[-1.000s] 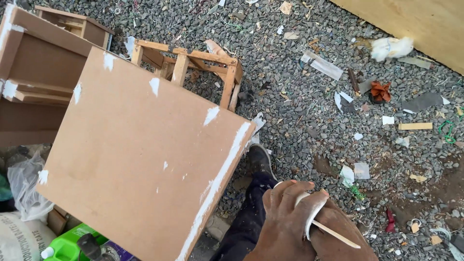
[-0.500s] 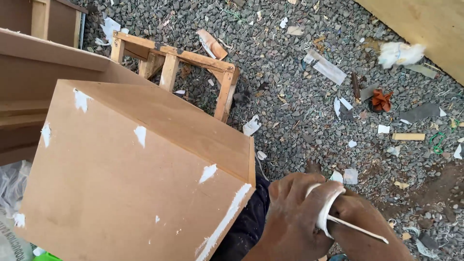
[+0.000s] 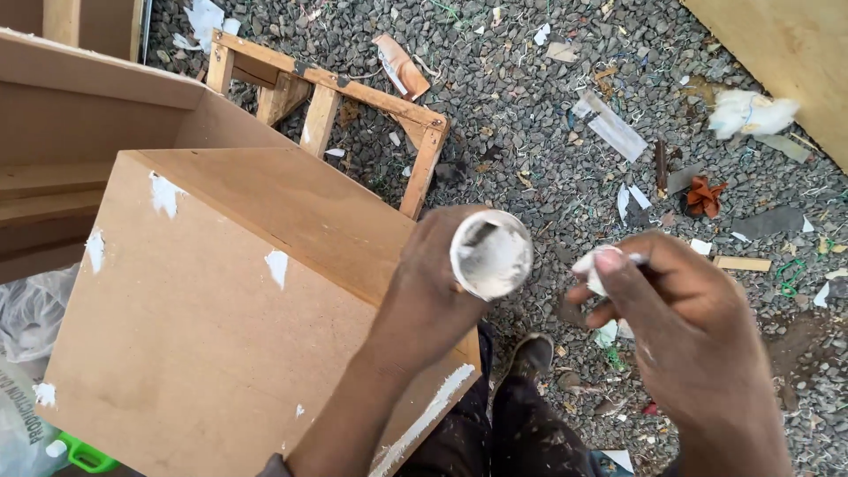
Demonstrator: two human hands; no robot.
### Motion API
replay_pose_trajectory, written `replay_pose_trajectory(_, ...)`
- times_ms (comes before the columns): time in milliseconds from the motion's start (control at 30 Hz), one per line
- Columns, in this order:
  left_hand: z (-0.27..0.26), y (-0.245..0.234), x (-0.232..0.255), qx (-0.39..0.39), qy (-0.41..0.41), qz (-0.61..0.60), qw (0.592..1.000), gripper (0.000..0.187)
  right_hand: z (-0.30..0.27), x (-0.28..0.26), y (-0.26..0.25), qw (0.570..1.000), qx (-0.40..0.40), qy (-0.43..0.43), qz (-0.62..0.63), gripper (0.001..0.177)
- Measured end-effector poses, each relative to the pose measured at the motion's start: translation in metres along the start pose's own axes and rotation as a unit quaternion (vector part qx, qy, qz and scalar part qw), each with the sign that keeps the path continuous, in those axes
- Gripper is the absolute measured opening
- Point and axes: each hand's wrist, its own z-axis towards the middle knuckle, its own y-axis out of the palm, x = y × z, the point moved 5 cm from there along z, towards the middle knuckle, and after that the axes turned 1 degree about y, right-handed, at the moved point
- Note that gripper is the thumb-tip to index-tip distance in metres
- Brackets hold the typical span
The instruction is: Applying white filler paste to the joints and holes of a wooden cabinet using fingers and a stick
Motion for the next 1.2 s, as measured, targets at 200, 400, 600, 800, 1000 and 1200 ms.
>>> replay_pose_trajectory(200,0.014,-0.001,-0.037,-0.085,-0.087,0.026,0.992,0.051,0.047,0.076,0.057,0.959,-0.140,0.147,0.197,0.012)
replay_pose_trajectory(400,0.015,0.016,-0.053,-0.135,-0.202,0.013,0.970,0.068,0.046,0.103,0.079,0.914,-0.214,0.233,0.254,0.026)
replay_pose_trajectory(600,0.013,0.029,-0.060,-0.152,-0.177,0.077,0.969,0.072,0.051,0.138,0.099,0.898,-0.284,0.204,0.267,0.022)
replay_pose_trajectory(800,0.009,0.032,-0.071,-0.179,-0.202,0.069,0.960,0.080,0.055,0.147,0.110,0.915,-0.297,0.189,0.199,0.029)
replay_pose_trajectory(1000,-0.004,0.030,-0.087,-0.202,-0.272,0.070,0.938,0.079,0.050,0.152,0.124,0.910,-0.289,0.202,0.220,0.020)
replay_pose_trajectory(1200,0.001,0.024,-0.087,-0.252,-0.357,0.045,0.899,0.064,0.045,0.147,0.131,0.921,-0.287,0.220,0.146,0.017)
